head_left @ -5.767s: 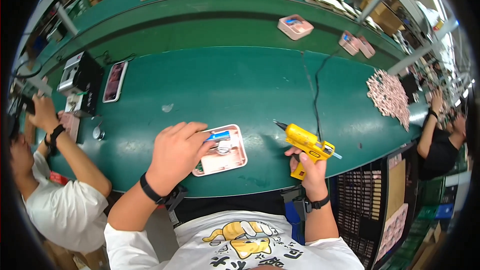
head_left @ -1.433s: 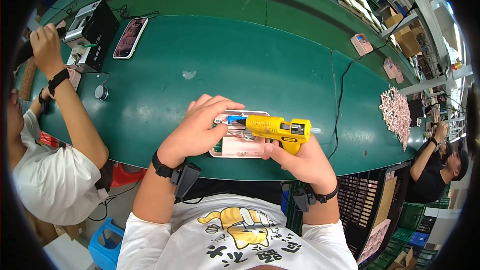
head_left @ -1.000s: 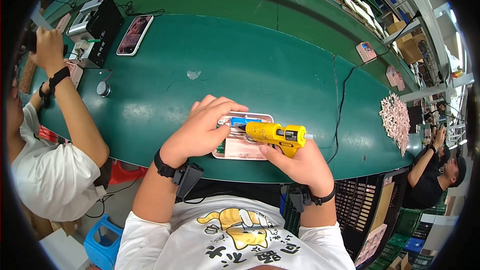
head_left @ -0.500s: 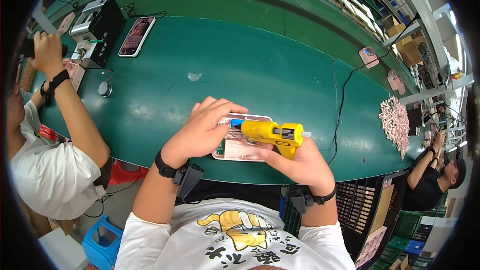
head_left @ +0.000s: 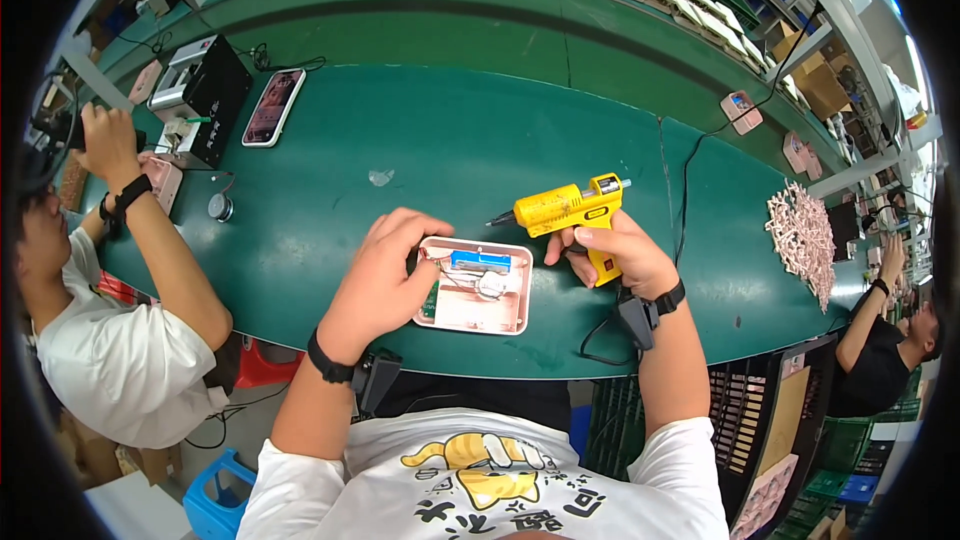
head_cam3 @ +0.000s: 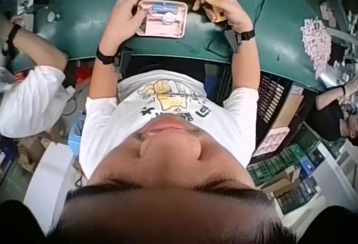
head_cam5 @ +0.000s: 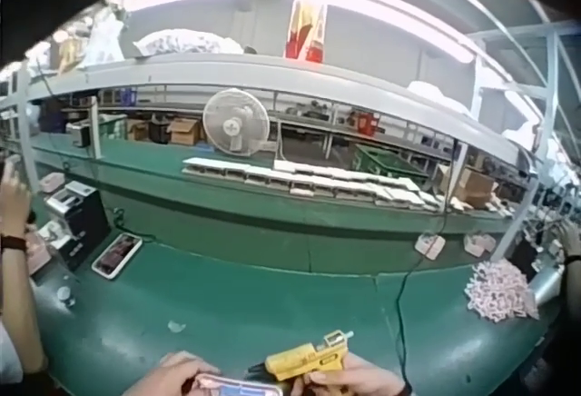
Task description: The person applies glue to the interior of a pink case, presses a battery and a motor into it, and then repeats the process for another case before fastening a wrist strap.
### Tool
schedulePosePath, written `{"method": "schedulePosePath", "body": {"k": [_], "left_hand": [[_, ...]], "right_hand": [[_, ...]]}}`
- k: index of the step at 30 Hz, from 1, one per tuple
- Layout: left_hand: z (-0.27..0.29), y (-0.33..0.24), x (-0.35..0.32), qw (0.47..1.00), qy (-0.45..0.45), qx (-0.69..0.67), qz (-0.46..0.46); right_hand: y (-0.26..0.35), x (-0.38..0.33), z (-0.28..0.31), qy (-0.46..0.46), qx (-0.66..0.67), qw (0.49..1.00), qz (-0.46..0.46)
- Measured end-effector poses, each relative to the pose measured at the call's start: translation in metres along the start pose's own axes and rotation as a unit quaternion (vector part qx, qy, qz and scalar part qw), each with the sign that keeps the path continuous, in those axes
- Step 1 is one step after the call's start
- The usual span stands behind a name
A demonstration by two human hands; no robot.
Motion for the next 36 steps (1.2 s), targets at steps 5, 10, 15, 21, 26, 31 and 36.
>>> {"method": "schedulePosePath", "body": {"k": [5, 10, 15, 21, 26, 31, 36], "left_hand": [[0.007, 0.012, 0.017, 0.989, 0.072, -0.046, 0.118], [0.020, 0.034, 0.098, 0.962, 0.047, -0.128, 0.237], [0.018, 0.080, 0.160, 0.963, -0.096, -0.134, 0.213], [-0.003, 0.070, 0.165, 0.969, -0.160, -0.162, 0.098], [-0.029, 0.026, 0.124, 0.996, 0.070, -0.007, 0.060], [-0.046, 0.006, 0.098, 0.985, 0.062, 0.158, -0.043], [-0.058, -0.018, 0.083, 0.949, 0.032, 0.294, -0.110]], "right_hand": [[-0.006, -0.003, 0.011, 0.026, 0.153, 0.985, 0.073], [-0.008, 0.006, 0.021, -0.029, 0.264, 0.955, 0.133], [-0.007, 0.006, 0.032, -0.085, 0.267, 0.946, 0.163], [-0.008, 0.009, 0.034, -0.117, 0.282, 0.938, 0.166], [-0.004, 0.002, 0.036, -0.151, 0.317, 0.919, 0.178], [-0.002, 0.003, 0.039, -0.194, 0.320, 0.909, 0.185], [-0.002, 0.001, 0.041, -0.232, 0.357, 0.881, 0.207]]}}
Point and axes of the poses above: each hand's wrist, its own x-axis towards the middle knuckle, its own z-axis out of the back of the hand, y = z × x, the point moved 7 cm from there along x, towards the middle knuckle, and after that the axes turned 4 degrees about z, right-handed, at the moved point
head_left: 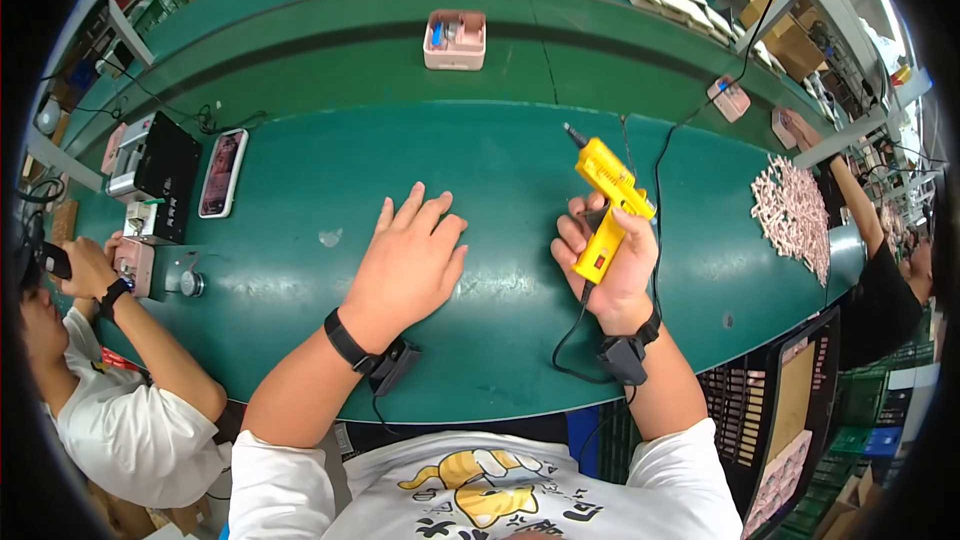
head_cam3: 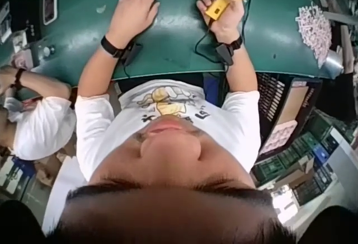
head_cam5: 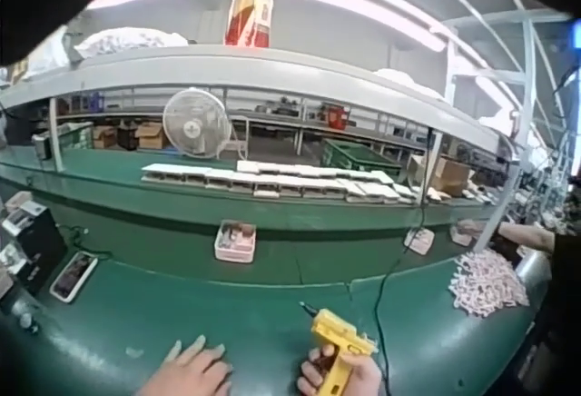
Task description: The person applies glue to the interior of a pink case, presses a battery and a motor into it, and then repeats the process for another case before fastening a wrist strap.
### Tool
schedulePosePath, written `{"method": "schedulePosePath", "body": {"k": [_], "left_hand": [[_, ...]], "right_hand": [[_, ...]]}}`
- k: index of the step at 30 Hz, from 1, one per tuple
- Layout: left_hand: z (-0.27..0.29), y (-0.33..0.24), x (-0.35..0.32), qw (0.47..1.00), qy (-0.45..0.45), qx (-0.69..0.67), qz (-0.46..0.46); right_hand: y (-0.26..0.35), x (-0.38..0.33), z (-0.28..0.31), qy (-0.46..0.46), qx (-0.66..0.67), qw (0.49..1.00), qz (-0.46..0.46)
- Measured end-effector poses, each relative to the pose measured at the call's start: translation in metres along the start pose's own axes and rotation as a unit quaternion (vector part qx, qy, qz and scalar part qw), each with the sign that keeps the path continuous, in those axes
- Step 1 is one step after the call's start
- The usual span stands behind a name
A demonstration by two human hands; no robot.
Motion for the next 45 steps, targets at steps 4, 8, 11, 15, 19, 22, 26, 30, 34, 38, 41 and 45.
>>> {"method": "schedulePosePath", "body": {"k": [4, 8, 11, 15, 19, 22, 26, 30, 34, 38, 41, 45], "left_hand": [[0.004, -0.005, -0.003, 0.998, -0.004, -0.048, -0.038], [0.012, -0.008, 0.007, 0.992, -0.010, -0.120, -0.036], [0.009, -0.009, 0.008, 0.989, -0.010, -0.144, -0.032], [0.012, -0.003, 0.004, 0.989, -0.032, -0.134, -0.052], [0.000, -0.006, 0.003, 0.987, -0.044, -0.138, -0.076], [-0.007, -0.010, 0.000, 0.985, -0.051, -0.148, -0.072], [-0.012, -0.020, -0.007, 0.978, -0.032, -0.178, -0.099], [-0.017, -0.023, -0.007, 0.974, -0.018, -0.198, -0.110], [-0.017, -0.033, -0.007, 0.963, 0.000, -0.238, -0.128], [-0.018, -0.048, -0.014, 0.949, 0.012, -0.271, -0.160], [-0.019, -0.053, -0.014, 0.946, 0.021, -0.274, -0.173], [-0.021, -0.052, -0.015, 0.948, 0.042, -0.269, -0.167]], "right_hand": [[0.010, 0.002, 0.006, -0.025, 0.007, 0.999, 0.038], [0.018, 0.004, 0.018, -0.046, 0.018, 0.998, 0.045], [0.017, 0.002, 0.018, -0.054, 0.019, 0.998, 0.028], [0.004, 0.006, 0.003, -0.021, 0.007, 0.999, -0.023], [0.004, -0.004, 0.013, -0.023, -0.056, 0.997, -0.055], [-0.007, -0.006, 0.000, -0.013, -0.087, 0.994, -0.060], [-0.011, -0.009, -0.005, -0.009, -0.123, 0.991, -0.043], [-0.012, -0.014, -0.006, 0.027, -0.167, 0.985, -0.036], [-0.012, -0.016, -0.009, 0.019, -0.273, 0.962, 0.006], [-0.015, -0.022, -0.013, 0.038, -0.279, 0.959, 0.004], [-0.018, -0.024, -0.015, 0.040, -0.256, 0.966, -0.027], [-0.026, -0.026, -0.016, 0.051, -0.278, 0.959, -0.022]]}}
Point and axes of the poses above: each hand's wrist, its own x-axis towards the middle knuckle, its own z-axis out of the back of the hand, y = z × x, the point moved 7 cm from there along x, towards the middle knuckle, and after that the axes turned 4 degrees about z, right-handed, at the moved point
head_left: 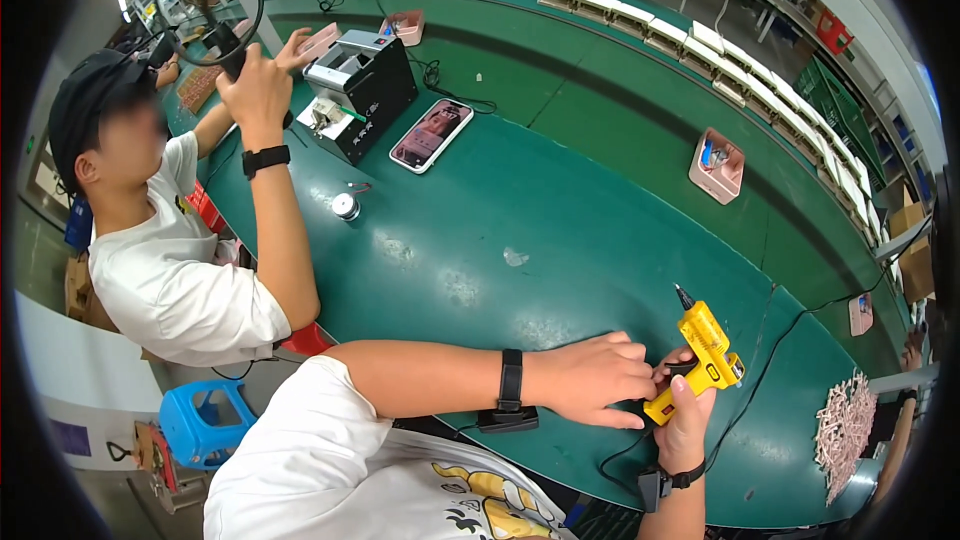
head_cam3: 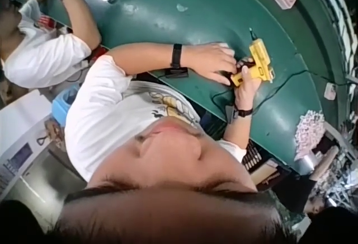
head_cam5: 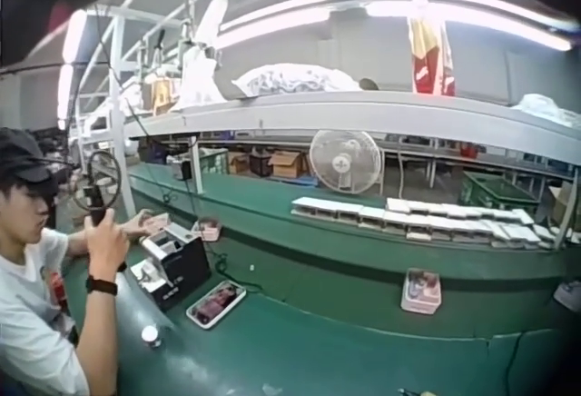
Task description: The person applies glue to the interior of a pink case, presses a battery and a motor into it, and then repeats the process for another case before fastening a wrist strap.
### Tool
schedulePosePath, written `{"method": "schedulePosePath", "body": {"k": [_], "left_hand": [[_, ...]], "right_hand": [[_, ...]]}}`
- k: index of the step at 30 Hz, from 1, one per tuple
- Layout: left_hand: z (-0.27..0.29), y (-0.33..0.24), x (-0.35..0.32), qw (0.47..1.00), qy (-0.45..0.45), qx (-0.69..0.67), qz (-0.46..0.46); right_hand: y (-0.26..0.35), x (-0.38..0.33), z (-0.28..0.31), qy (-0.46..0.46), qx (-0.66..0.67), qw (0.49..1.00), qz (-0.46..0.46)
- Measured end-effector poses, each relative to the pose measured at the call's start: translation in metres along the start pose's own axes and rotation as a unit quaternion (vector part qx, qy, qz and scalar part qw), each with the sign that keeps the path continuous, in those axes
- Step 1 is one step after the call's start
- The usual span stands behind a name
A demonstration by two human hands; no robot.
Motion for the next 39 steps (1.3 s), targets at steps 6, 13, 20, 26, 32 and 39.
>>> {"method": "schedulePosePath", "body": {"k": [6, 13, 20, 26, 32, 39], "left_hand": [[-0.002, 0.001, 0.001, 1.000, 0.000, 0.005, -0.001], [-0.007, 0.005, 0.005, 1.000, 0.028, 0.002, 0.008], [0.003, 0.004, 0.016, 0.996, 0.073, -0.040, 0.036], [-0.002, 0.012, 0.023, 0.990, 0.070, -0.105, 0.062], [-0.001, 0.007, 0.021, 0.988, 0.052, -0.108, 0.095], [0.000, 0.010, 0.015, 0.989, 0.054, -0.095, 0.104]], "right_hand": [[0.004, -0.002, -0.003, 0.005, -0.021, 1.000, 0.008], [-0.003, 0.001, 0.009, 0.004, 0.035, 0.999, -0.005], [-0.001, 0.005, 0.014, 0.016, 0.032, 0.999, -0.027], [-0.013, 0.009, 0.020, 0.042, 0.070, 0.997, -0.017], [-0.009, 0.014, 0.014, 0.046, 0.090, 0.995, 0.019], [-0.014, 0.012, 0.013, 0.054, 0.099, 0.993, -0.030]]}}
Point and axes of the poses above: each hand's wrist, its own x-axis towards the middle knuckle, its own z-axis out of the back of the hand, y = z × x, the point moved 7 cm from there along x, towards the middle knuckle, and after that the axes turned 4 degrees about z, right-handed, at the moved point
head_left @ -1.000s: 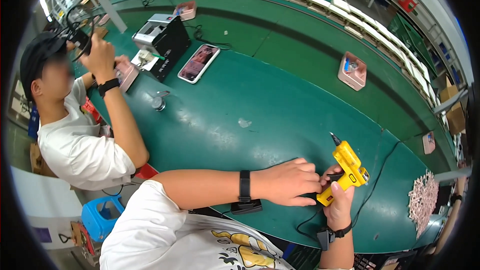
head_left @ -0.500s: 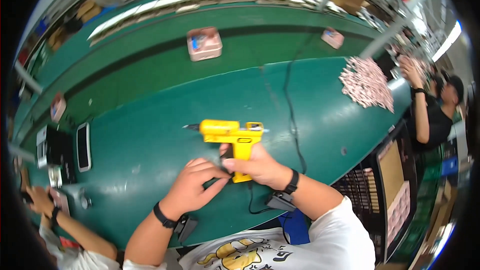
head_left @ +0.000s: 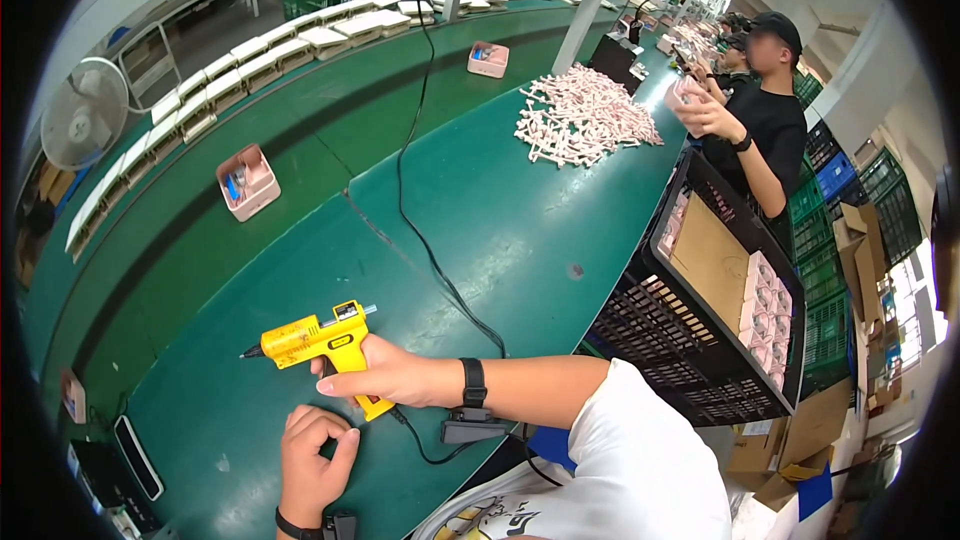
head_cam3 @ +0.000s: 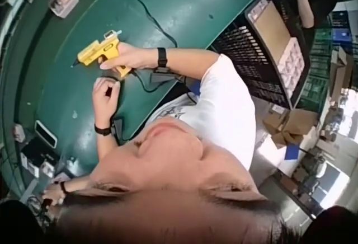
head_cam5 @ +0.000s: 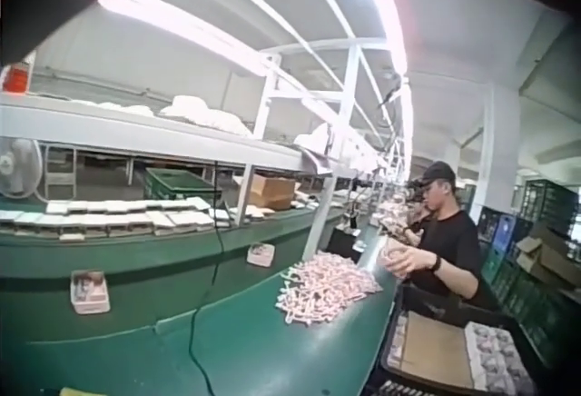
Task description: The person applies glue to the interior of a pink case, presses a battery and a motor into it, and then repeats the process for another case before fastening a wrist strap.
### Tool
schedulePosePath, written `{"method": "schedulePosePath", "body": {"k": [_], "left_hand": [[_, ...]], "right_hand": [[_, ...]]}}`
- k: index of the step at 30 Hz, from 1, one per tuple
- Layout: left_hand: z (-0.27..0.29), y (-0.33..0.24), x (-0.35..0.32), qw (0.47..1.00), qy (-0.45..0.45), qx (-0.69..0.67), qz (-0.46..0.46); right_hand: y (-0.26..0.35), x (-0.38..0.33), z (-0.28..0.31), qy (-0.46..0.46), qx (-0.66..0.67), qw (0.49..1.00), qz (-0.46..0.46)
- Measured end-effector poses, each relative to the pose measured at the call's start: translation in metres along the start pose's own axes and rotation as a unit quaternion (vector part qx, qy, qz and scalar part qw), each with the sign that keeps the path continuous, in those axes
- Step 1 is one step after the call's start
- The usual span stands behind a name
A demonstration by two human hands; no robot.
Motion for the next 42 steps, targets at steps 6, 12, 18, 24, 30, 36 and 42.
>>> {"method": "schedulePosePath", "body": {"k": [6, 12, 18, 24, 30, 36, 42], "left_hand": [[0.002, 0.001, -0.003, 1.000, 0.006, 0.000, -0.001], [0.004, 0.003, 0.000, 1.000, 0.004, 0.001, 0.010], [0.003, 0.004, -0.002, 1.000, 0.005, -0.003, -0.001], [0.003, -0.003, -0.002, 1.000, 0.009, 0.013, -0.016], [0.001, -0.002, -0.004, 1.000, -0.001, 0.016, -0.016], [0.001, -0.008, -0.003, 0.999, -0.007, 0.043, -0.006], [-0.003, -0.001, -0.004, 1.000, -0.003, 0.024, 0.019]], "right_hand": [[0.002, 0.002, -0.001, -0.016, 0.017, 1.000, 0.001], [0.008, 0.003, -0.003, -0.009, 0.009, 1.000, 0.001], [0.006, 0.005, 0.000, -0.014, 0.025, 1.000, 0.006], [0.007, 0.006, 0.000, -0.008, 0.008, 1.000, 0.018], [0.008, 0.006, 0.003, -0.038, 0.037, 0.998, 0.020], [0.015, 0.009, 0.006, -0.064, 0.070, 0.995, 0.027], [0.013, 0.005, 0.008, -0.063, 0.059, 0.996, 0.020]]}}
Point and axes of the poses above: each hand's wrist, its own x-axis towards the middle knuckle, its own z-axis out of the back of the hand, y = z × x, the point moved 7 cm from there along x, towards the middle knuckle, and after that the axes turned 4 degrees about z, right-handed, at the moved point
